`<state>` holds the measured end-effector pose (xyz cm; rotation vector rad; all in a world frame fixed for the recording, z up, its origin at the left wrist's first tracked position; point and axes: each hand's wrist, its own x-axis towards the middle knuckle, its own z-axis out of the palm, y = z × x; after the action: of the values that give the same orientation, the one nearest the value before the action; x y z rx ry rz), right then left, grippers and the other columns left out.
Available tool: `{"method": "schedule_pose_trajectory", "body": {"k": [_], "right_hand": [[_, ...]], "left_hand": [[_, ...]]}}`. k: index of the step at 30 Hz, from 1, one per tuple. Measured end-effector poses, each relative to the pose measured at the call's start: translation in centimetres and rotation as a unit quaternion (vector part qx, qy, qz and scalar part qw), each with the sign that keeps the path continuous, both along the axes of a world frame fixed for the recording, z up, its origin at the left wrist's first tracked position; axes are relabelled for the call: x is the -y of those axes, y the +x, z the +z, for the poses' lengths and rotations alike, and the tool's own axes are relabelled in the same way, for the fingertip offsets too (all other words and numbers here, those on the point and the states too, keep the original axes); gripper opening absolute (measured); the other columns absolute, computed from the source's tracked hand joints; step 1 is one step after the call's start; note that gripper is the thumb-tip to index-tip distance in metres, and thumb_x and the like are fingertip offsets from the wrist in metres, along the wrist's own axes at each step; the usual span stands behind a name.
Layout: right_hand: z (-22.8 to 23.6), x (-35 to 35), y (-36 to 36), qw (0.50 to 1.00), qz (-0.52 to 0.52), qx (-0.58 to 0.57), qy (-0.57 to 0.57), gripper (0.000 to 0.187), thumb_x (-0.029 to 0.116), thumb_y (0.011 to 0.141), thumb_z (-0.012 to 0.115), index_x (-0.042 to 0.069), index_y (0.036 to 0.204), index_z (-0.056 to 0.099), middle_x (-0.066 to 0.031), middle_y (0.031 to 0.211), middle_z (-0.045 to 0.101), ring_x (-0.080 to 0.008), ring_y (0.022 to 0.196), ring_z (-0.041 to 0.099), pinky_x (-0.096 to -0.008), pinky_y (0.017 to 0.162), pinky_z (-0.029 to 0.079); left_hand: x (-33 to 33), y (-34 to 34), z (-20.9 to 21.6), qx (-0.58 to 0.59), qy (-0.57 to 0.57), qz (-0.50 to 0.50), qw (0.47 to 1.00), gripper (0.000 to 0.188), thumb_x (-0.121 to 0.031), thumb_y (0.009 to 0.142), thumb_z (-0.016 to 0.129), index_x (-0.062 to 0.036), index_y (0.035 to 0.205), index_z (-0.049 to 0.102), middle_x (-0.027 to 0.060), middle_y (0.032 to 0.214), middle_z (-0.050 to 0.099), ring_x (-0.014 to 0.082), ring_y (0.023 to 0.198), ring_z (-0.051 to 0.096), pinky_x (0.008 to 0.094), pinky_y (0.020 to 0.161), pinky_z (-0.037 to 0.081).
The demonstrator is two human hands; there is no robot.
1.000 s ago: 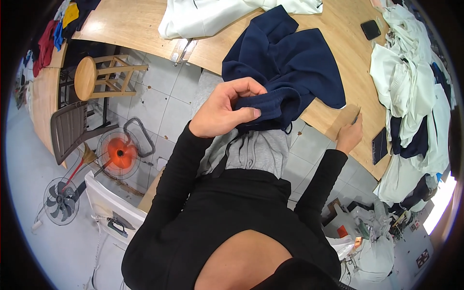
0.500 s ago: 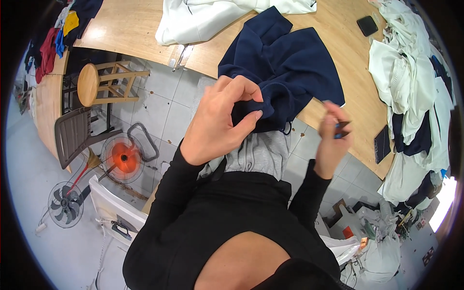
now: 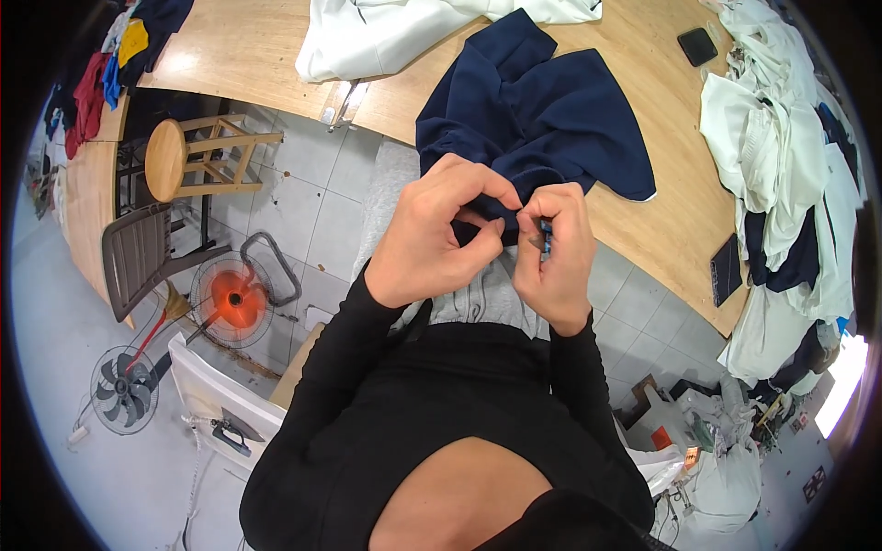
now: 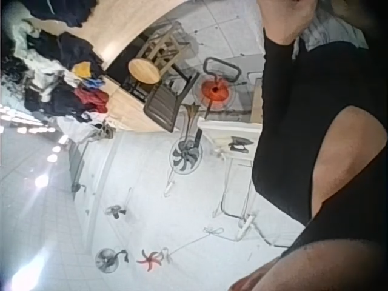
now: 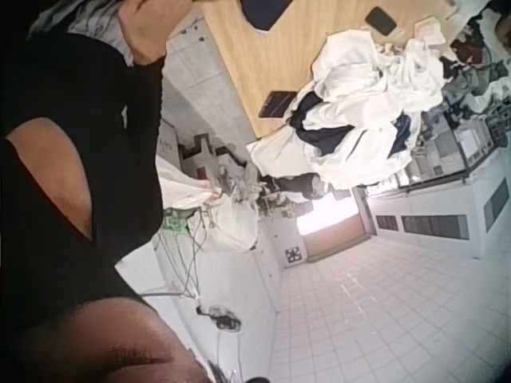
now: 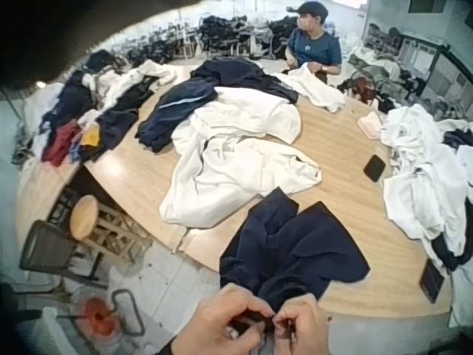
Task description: Trimming loose threads from a pair of dark blue shorts using thread snips.
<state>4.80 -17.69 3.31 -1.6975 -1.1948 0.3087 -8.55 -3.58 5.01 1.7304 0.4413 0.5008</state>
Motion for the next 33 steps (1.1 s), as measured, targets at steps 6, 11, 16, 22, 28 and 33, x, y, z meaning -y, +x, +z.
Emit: {"method": "schedule_pose_trajectory", "body": {"k": [6,11,16,22,28,33], "right_hand": [[-1.0,0.5,-0.5,1.000,0.002,0.016,0.007,0.042,-0.019,0.076,0.063,0.003,0.111,0.056,-0.0117,0.104,0.059,-0.0223,0.074,0.059,-0.0318,0.061,0.048],[-0.8,0.8,-0.3,0.997,0.007,0.070,-0.015,0.045,-0.018,0.073,0.068,0.005,0.111,0.058,-0.0107,0.104,0.061,-0.0210,0.068,0.060,-0.0311,0.058,0.049],[-1.7,0.8,-0.2,0.998,-0.009,0.058,0.019,0.037,-0.013,0.082,0.073,0.005,0.110,0.060,-0.0087,0.102,0.061,-0.0165,0.067,0.057,-0.0287,0.058,0.046],[-2.4,1.5,-0.3,0.979,-0.087,-0.172,0.063,0.032,0.007,0.103,0.072,0.000,0.127,0.053,-0.0083,0.094,0.060,-0.0137,0.072,0.051,-0.0258,0.068,0.042],[0.2,1.0,-0.9,0.993,-0.109,0.026,-0.043,0.039,0.010,0.091,0.087,0.002,0.121,0.063,-0.0117,0.097,0.067,-0.0200,0.073,0.064,-0.0306,0.063,0.051],[0.8,1.2,-1.3,0.990,-0.128,0.046,-0.038,0.038,0.010,0.084,0.092,0.002,0.112,0.068,-0.0101,0.092,0.068,-0.0211,0.070,0.067,-0.0313,0.059,0.051]], "left_hand": [[-0.3,0.2,0.0,0.005,-0.017,-0.003,1.000,0.028,0.010,0.076,0.081,-0.0001,0.103,0.079,0.0084,0.099,0.073,0.0168,0.095,0.071,0.0276,0.076,0.063],[-0.6,0.0,-0.9,0.024,0.111,0.012,0.994,0.024,0.003,0.073,0.087,-0.0086,0.094,0.083,0.0033,0.087,0.073,0.0227,0.090,0.069,0.0337,0.070,0.057],[-0.5,0.0,-1.7,0.027,0.178,0.040,0.983,0.021,0.000,0.074,0.089,-0.0088,0.092,0.082,0.0036,0.087,0.073,0.0232,0.088,0.069,0.0346,0.071,0.056],[0.2,0.2,-2.7,0.050,0.117,0.091,0.988,0.018,0.003,0.077,0.087,-0.0053,0.090,0.077,0.0079,0.090,0.073,0.0274,0.090,0.070,0.0360,0.074,0.057],[0.6,0.1,-3.3,0.070,0.105,0.098,0.987,0.019,0.007,0.082,0.083,-0.0017,0.094,0.071,0.0131,0.094,0.072,0.0322,0.094,0.071,0.0366,0.076,0.057],[0.4,-0.3,-3.7,0.073,0.105,0.047,0.991,0.015,0.004,0.094,0.080,0.0017,0.101,0.067,0.0176,0.113,0.072,0.0207,0.095,0.070,0.0268,0.073,0.055]]}}
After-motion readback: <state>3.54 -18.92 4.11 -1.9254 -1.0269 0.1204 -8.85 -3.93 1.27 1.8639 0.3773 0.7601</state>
